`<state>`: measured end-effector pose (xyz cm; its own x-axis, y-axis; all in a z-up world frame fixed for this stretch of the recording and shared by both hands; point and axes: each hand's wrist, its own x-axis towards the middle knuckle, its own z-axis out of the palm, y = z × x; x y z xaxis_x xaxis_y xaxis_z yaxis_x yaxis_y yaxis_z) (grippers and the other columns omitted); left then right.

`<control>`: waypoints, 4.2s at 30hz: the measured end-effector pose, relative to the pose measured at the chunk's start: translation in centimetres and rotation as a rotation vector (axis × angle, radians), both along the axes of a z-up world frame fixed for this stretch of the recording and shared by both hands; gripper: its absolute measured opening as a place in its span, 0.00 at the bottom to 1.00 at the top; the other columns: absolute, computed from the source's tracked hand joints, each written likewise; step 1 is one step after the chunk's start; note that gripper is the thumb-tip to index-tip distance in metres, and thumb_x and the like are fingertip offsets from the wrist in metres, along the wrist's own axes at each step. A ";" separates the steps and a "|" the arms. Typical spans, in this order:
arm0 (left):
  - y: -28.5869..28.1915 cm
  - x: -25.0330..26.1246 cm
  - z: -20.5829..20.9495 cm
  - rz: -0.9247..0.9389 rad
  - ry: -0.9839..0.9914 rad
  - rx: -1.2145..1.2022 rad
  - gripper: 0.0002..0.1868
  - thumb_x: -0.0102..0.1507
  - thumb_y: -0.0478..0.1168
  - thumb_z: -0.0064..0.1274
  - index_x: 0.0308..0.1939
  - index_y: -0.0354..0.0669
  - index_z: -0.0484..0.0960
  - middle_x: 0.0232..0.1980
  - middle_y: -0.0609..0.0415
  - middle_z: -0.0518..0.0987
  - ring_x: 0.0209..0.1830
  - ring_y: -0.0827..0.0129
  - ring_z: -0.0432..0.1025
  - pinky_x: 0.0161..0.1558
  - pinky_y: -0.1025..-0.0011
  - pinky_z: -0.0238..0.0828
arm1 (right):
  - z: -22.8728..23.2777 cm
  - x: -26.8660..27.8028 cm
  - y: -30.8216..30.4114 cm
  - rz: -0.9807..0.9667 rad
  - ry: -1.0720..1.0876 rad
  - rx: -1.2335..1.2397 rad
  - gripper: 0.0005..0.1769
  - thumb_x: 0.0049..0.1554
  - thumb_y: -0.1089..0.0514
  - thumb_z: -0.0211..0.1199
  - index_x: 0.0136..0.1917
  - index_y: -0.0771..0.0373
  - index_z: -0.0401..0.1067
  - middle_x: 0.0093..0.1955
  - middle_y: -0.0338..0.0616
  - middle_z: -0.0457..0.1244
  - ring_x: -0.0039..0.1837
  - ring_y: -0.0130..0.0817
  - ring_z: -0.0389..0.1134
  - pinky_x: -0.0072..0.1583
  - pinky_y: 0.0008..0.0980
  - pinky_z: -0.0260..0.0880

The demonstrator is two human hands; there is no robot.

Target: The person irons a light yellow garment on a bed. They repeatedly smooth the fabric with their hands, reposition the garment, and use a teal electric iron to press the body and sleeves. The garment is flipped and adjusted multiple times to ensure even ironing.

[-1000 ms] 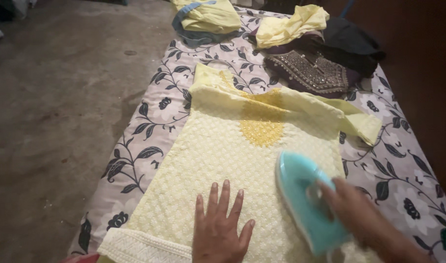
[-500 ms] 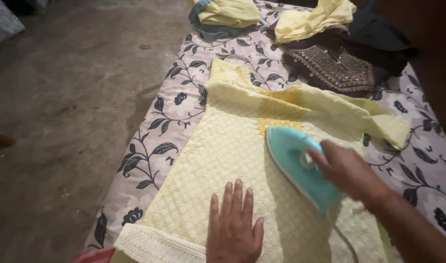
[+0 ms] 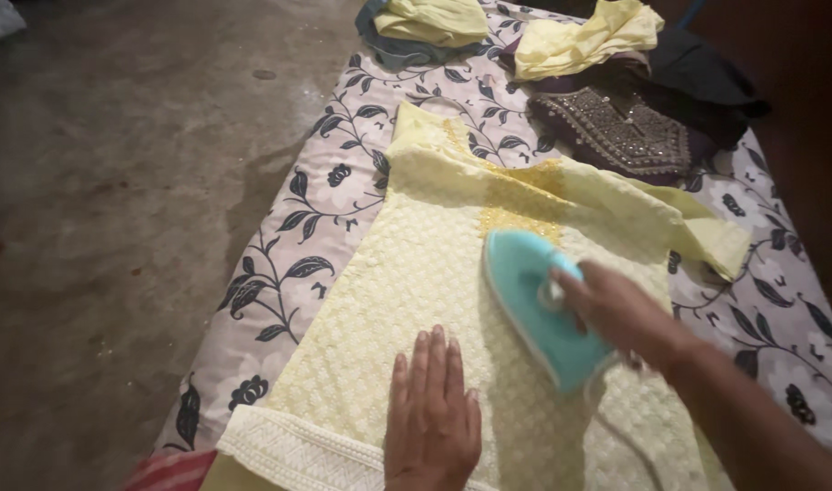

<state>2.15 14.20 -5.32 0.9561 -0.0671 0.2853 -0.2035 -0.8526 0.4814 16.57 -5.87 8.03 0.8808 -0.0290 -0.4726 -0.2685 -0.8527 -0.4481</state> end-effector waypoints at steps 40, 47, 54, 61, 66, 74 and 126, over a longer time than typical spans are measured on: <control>-8.3 1.2 1.7 -0.376 0.011 0.050 0.33 0.68 0.53 0.35 0.74 0.38 0.62 0.80 0.38 0.51 0.82 0.48 0.39 0.75 0.44 0.25 | 1.7 -11.9 -6.5 -0.220 -0.036 -0.261 0.26 0.66 0.38 0.49 0.54 0.64 0.69 0.40 0.52 0.70 0.41 0.43 0.73 0.47 0.45 0.73; -8.8 2.4 2.0 -0.427 0.035 0.019 0.35 0.67 0.58 0.37 0.74 0.45 0.62 0.80 0.39 0.50 0.81 0.48 0.38 0.74 0.41 0.23 | 3.0 -5.2 -5.9 -0.259 -0.098 -0.241 0.26 0.67 0.41 0.46 0.57 0.64 0.72 0.41 0.51 0.71 0.40 0.43 0.73 0.47 0.45 0.72; -8.8 2.5 1.7 -0.427 0.010 0.076 0.37 0.67 0.62 0.35 0.75 0.47 0.61 0.81 0.39 0.49 0.82 0.48 0.37 0.74 0.40 0.22 | 1.2 1.1 -9.2 -0.209 -0.254 -0.217 0.28 0.66 0.43 0.49 0.46 0.69 0.78 0.38 0.57 0.70 0.41 0.50 0.73 0.50 0.47 0.70; -8.9 2.5 1.6 -0.432 0.054 0.029 0.37 0.66 0.62 0.38 0.75 0.49 0.61 0.81 0.40 0.49 0.82 0.49 0.37 0.75 0.41 0.22 | 0.4 2.8 -10.7 -0.288 -0.148 -0.131 0.34 0.69 0.39 0.47 0.48 0.72 0.77 0.41 0.58 0.67 0.42 0.49 0.68 0.47 0.49 0.69; -8.1 2.2 2.0 -0.441 0.114 -0.014 0.34 0.68 0.57 0.38 0.76 0.48 0.63 0.83 0.43 0.51 0.84 0.51 0.39 0.78 0.44 0.25 | 0.5 -1.6 -8.5 -0.400 -0.030 0.117 0.30 0.67 0.40 0.47 0.54 0.70 0.75 0.42 0.54 0.67 0.41 0.43 0.69 0.46 0.46 0.72; 0.0 3.0 1.8 -0.126 -0.037 0.126 0.31 0.67 0.52 0.36 0.72 0.47 0.63 0.80 0.40 0.52 0.81 0.48 0.41 0.74 0.41 0.27 | 1.8 -8.6 -2.6 -0.082 0.124 0.033 0.24 0.64 0.37 0.52 0.49 0.59 0.73 0.32 0.49 0.65 0.33 0.40 0.65 0.38 0.41 0.64; 15.1 3.4 4.7 0.421 -0.276 -0.835 0.29 0.71 0.43 0.30 0.74 0.32 0.65 0.79 0.35 0.62 0.80 0.49 0.58 0.75 0.62 0.54 | 1.2 -9.3 17.1 0.687 0.010 0.105 0.22 0.60 0.40 0.57 0.51 0.61 0.71 0.35 0.54 0.68 0.38 0.49 0.71 0.45 0.47 0.70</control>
<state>5.52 29.32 -0.64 0.7479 0.5905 0.3031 -0.1560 -0.2873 0.9450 7.26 11.21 9.26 0.6789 0.5795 -0.4508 0.3119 -0.7835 -0.5374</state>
